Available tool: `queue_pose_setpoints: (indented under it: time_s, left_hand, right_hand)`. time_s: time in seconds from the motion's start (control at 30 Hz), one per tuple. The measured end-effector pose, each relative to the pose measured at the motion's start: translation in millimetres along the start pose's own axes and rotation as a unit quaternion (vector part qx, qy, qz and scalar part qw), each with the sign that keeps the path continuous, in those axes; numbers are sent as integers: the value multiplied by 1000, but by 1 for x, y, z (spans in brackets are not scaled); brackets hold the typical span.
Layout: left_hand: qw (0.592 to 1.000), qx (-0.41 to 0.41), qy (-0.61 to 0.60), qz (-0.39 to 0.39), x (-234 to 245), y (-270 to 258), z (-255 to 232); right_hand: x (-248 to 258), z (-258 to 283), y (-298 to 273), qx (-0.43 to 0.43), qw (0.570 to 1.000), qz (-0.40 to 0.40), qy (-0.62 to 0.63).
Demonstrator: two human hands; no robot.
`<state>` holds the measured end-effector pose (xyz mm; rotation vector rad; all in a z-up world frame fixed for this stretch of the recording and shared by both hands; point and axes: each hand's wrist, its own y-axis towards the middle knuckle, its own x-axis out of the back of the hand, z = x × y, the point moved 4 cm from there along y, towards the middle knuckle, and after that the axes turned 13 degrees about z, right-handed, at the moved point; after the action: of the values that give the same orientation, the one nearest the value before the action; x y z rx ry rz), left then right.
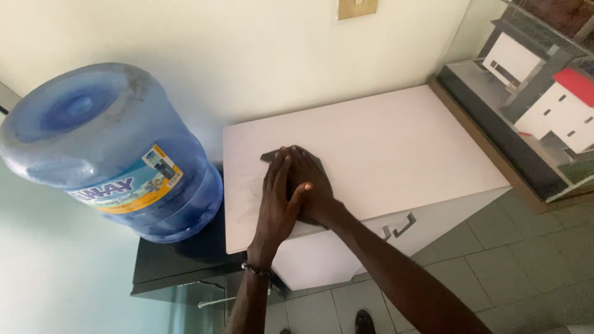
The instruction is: Cleaning the top surface of a white cabinet after moving a display model.
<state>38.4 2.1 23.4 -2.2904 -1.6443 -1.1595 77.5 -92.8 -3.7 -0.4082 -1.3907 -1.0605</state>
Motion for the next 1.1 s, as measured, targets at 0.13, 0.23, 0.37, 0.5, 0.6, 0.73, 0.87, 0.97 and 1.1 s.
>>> queue_pose_setpoints:
  time_s: [0.13,0.23,0.37,0.5,0.6,0.73,0.87,0.97,1.1]
  left_hand:
    - [1000,22,-1,8,8,-8,-5]
    - [999,38,0,13,11,-12,-1]
    - [997,63,-11,35,7,-9,0]
    - [996,81,-20,41,9,-10,-3]
    - [997,68,-24,39,8,-10,-4]
    - [997,69,-8,42,6,-8,-3]
    - [997,51,21,45,2,-8,1]
    - [998,1,48,28,-3,-10,9]
    - [999,-5,41,25,2,-7,1]
  right_hand:
    - [27,-14,16,-47,999,4,0]
    - [67,-13,17,-41,999,-18,23]
    - [83,-43,4,-92,982,80,-146]
    - [41,-125,-27,-150,983,-51,-92]
    - [53,-112,-50,-192,977,-65,-72]
    - [77,-58,-64,-219,970,-68,-75]
    - [99,8,-53,-208,977,-25,-48]
    - [99,46,-37,-169,984,10,48]
    - [51,40,-29,11,991,-124,-48]
